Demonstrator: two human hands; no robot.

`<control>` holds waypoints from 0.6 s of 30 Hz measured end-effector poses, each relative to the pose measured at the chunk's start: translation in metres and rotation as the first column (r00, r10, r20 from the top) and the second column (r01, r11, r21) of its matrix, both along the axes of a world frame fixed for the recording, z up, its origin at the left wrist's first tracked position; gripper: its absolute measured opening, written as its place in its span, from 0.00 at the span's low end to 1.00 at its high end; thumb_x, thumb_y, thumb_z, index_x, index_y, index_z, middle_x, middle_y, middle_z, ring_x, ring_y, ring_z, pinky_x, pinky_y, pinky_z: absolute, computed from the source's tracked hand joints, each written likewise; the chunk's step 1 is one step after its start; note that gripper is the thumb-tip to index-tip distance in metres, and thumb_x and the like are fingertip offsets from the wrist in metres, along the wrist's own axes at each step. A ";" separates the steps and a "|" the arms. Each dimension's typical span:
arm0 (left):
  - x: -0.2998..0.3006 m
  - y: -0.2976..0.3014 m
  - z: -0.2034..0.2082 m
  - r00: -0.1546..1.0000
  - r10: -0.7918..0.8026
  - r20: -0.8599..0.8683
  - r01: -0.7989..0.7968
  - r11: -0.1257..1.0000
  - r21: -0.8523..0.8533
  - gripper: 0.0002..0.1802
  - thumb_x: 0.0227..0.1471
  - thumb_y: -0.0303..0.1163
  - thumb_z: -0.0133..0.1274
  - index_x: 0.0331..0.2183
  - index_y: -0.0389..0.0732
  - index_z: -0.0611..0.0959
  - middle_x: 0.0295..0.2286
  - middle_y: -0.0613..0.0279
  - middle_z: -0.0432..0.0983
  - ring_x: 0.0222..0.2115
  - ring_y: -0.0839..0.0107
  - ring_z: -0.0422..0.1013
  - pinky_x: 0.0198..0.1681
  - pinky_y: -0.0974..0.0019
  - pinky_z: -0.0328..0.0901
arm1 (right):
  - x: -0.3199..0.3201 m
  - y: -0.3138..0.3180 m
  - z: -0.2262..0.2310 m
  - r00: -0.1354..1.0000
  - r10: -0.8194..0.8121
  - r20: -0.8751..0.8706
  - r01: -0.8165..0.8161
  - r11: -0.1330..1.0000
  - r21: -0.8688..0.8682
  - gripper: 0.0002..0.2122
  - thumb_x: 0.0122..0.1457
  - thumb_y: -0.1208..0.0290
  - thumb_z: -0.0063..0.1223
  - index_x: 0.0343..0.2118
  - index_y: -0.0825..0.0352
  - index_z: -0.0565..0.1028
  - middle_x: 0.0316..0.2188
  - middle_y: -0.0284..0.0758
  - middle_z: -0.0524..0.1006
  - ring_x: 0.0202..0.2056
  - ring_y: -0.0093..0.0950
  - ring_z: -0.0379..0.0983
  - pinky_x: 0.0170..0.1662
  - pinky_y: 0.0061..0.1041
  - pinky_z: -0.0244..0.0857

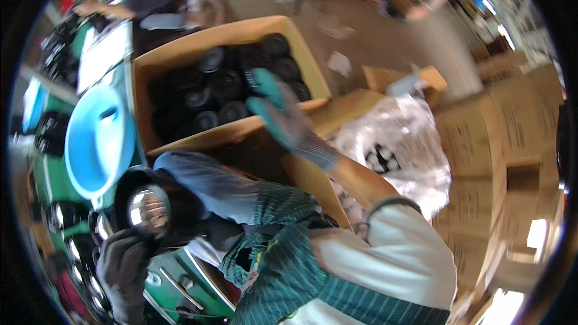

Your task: The person assembles black electric kettles by inserting a metal heating element into the base and screwing on a black lid. They handle the kettles one at a time, placing finished units on a green table and retrieving new ones from a cardboard box.

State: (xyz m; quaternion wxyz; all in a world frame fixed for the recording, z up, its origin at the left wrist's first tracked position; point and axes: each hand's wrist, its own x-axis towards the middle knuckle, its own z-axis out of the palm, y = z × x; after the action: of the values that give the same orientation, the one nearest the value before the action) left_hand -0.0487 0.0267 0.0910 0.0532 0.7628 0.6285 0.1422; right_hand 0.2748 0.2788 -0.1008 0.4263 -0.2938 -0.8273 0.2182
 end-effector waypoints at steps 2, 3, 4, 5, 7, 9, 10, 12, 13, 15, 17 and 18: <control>0.010 -0.005 -0.014 1.000 -0.004 0.019 0.003 1.000 0.021 0.12 0.40 0.25 0.64 0.32 0.42 0.86 0.37 0.57 0.79 0.44 0.56 0.78 0.44 0.56 0.74 | 0.009 -0.020 0.040 0.962 0.123 -0.243 -0.229 0.849 -0.476 0.37 0.62 0.59 0.63 0.70 0.66 0.58 0.69 0.49 0.58 0.71 0.40 0.53 0.70 0.44 0.52; 0.007 0.011 -0.021 0.990 -0.141 0.012 0.141 0.990 -0.023 0.11 0.45 0.26 0.63 0.35 0.45 0.85 0.40 0.59 0.77 0.45 0.57 0.77 0.43 0.57 0.75 | 0.013 -0.030 0.068 0.946 0.301 -0.118 -0.323 0.888 -0.327 0.42 0.59 0.52 0.64 0.71 0.65 0.57 0.70 0.47 0.57 0.71 0.42 0.51 0.72 0.43 0.46; 0.013 0.016 -0.018 0.978 -0.201 -0.063 0.200 0.980 -0.020 0.12 0.48 0.28 0.61 0.38 0.48 0.85 0.43 0.60 0.75 0.45 0.59 0.75 0.41 0.59 0.74 | -0.004 -0.035 0.066 0.871 0.469 -0.146 -0.489 0.859 -0.155 0.45 0.55 0.46 0.65 0.71 0.64 0.58 0.70 0.46 0.57 0.71 0.43 0.50 0.73 0.45 0.44; 0.012 0.016 -0.014 0.988 -0.154 -0.002 0.153 0.985 -0.075 0.11 0.49 0.34 0.65 0.36 0.44 0.84 0.42 0.59 0.78 0.40 0.59 0.78 0.39 0.59 0.75 | -0.021 -0.037 0.092 0.811 0.581 0.065 -0.578 0.814 -0.054 0.49 0.49 0.40 0.68 0.68 0.68 0.62 0.69 0.50 0.59 0.71 0.49 0.52 0.71 0.48 0.45; 0.006 0.011 -0.017 0.988 -0.153 -0.026 0.152 0.988 -0.025 0.12 0.53 0.37 0.65 0.38 0.45 0.83 0.43 0.59 0.77 0.36 0.61 0.80 0.37 0.61 0.76 | -0.054 -0.052 0.112 0.700 0.679 0.223 -0.695 0.719 -0.006 0.43 0.44 0.42 0.72 0.62 0.57 0.70 0.67 0.46 0.63 0.70 0.48 0.55 0.70 0.55 0.47; 0.011 0.000 -0.015 0.993 -0.104 -0.060 0.103 0.994 -0.018 0.10 0.53 0.37 0.64 0.37 0.47 0.83 0.43 0.59 0.77 0.37 0.62 0.79 0.38 0.62 0.77 | -0.067 -0.052 0.109 0.566 0.761 0.316 -0.804 0.594 0.010 0.29 0.50 0.44 0.67 0.53 0.51 0.73 0.68 0.43 0.60 0.70 0.48 0.54 0.68 0.62 0.46; 0.009 -0.002 -0.012 0.991 -0.111 -0.079 0.111 0.994 0.006 0.10 0.53 0.36 0.64 0.37 0.47 0.83 0.43 0.59 0.77 0.38 0.62 0.79 0.38 0.63 0.77 | -0.077 -0.052 0.101 0.542 0.776 0.323 -0.832 0.550 0.074 0.25 0.51 0.48 0.66 0.50 0.51 0.74 0.67 0.43 0.61 0.69 0.48 0.56 0.66 0.61 0.50; 0.005 -0.006 -0.011 0.979 -0.136 -0.154 0.137 0.991 -0.008 0.09 0.52 0.36 0.64 0.37 0.48 0.83 0.43 0.60 0.77 0.39 0.63 0.79 0.39 0.63 0.77 | -0.092 -0.052 0.103 0.505 0.745 0.436 -0.856 0.495 0.146 0.22 0.49 0.53 0.66 0.47 0.52 0.75 0.65 0.44 0.64 0.67 0.49 0.59 0.64 0.61 0.54; -0.001 -0.011 -0.013 0.967 -0.158 -0.202 0.159 0.987 -0.010 0.10 0.51 0.36 0.63 0.36 0.48 0.82 0.44 0.61 0.77 0.40 0.65 0.78 0.39 0.63 0.77 | -0.101 -0.054 0.107 0.480 0.785 0.391 -0.872 0.477 0.111 0.21 0.49 0.55 0.65 0.46 0.53 0.76 0.64 0.45 0.65 0.66 0.50 0.60 0.64 0.60 0.55; -0.010 -0.023 -0.026 0.993 -0.085 -0.084 0.085 0.996 -0.003 0.12 0.50 0.35 0.63 0.39 0.49 0.84 0.47 0.62 0.75 0.47 0.66 0.76 0.42 0.64 0.77 | -0.118 -0.057 0.107 0.442 0.853 0.277 -0.892 0.451 0.033 0.17 0.49 0.58 0.66 0.42 0.55 0.77 0.62 0.47 0.68 0.63 0.52 0.63 0.62 0.56 0.58; -0.018 -0.034 -0.034 0.984 -0.084 -0.157 0.096 0.993 0.068 0.14 0.50 0.35 0.63 0.41 0.49 0.85 0.46 0.60 0.76 0.52 0.62 0.74 0.46 0.61 0.76 | -0.126 -0.059 0.095 0.457 0.859 0.230 -0.882 0.471 -0.002 0.18 0.48 0.63 0.69 0.43 0.56 0.78 0.62 0.48 0.68 0.62 0.53 0.65 0.63 0.51 0.61; -0.024 -0.040 -0.040 0.999 -0.026 -0.029 0.031 0.982 0.185 0.15 0.50 0.33 0.64 0.42 0.45 0.85 0.47 0.57 0.76 0.52 0.56 0.74 0.50 0.57 0.74 | -0.129 -0.063 0.093 0.476 0.860 0.186 -0.869 0.492 -0.055 0.18 0.48 0.67 0.70 0.43 0.57 0.78 0.61 0.49 0.69 0.62 0.54 0.65 0.63 0.50 0.61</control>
State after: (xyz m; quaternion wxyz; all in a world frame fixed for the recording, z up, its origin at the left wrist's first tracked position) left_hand -0.0730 -0.0136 0.0512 -0.0243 0.7752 0.6022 0.1893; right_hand 0.1463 0.2155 -0.0076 0.1849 0.1534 -0.9036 0.3546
